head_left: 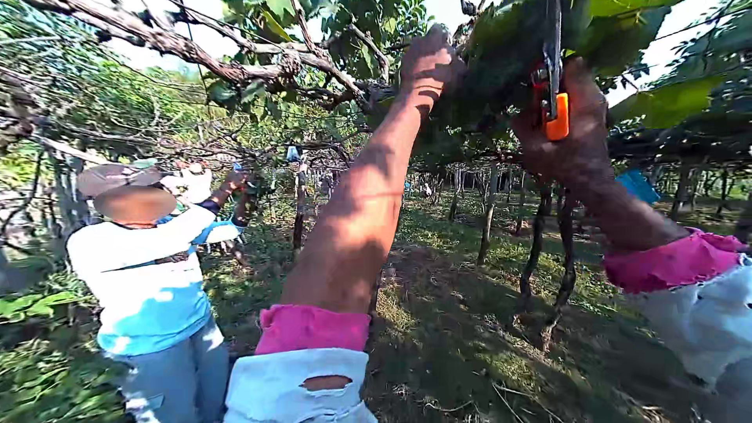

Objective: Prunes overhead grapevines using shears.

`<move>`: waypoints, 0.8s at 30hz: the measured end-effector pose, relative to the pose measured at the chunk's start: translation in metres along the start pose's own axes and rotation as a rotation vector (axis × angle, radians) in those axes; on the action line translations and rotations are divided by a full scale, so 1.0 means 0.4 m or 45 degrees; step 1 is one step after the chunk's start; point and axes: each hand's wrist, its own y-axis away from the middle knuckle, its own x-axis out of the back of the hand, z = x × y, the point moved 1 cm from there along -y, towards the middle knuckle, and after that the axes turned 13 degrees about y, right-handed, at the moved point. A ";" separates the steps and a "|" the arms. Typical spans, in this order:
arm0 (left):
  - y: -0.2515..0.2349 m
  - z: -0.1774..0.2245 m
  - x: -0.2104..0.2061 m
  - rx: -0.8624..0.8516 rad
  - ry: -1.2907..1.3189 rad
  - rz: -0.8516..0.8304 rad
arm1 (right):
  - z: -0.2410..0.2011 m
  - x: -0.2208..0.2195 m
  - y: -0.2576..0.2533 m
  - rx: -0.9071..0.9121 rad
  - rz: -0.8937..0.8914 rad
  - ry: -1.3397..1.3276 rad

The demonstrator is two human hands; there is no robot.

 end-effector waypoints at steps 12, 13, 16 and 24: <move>0.086 0.022 -0.088 -0.097 2.139 -0.318 | -0.015 -0.029 0.011 -0.162 0.114 -0.237; 0.085 0.025 -0.105 -0.167 2.249 -0.373 | -0.011 -0.025 0.010 -0.141 0.099 -0.156; 0.075 0.033 -0.147 -0.225 2.261 -0.400 | 0.008 0.006 0.001 -0.137 -0.063 -0.008; 0.084 0.106 -0.229 -0.202 2.074 0.201 | -0.069 0.241 -0.018 0.090 -0.366 0.665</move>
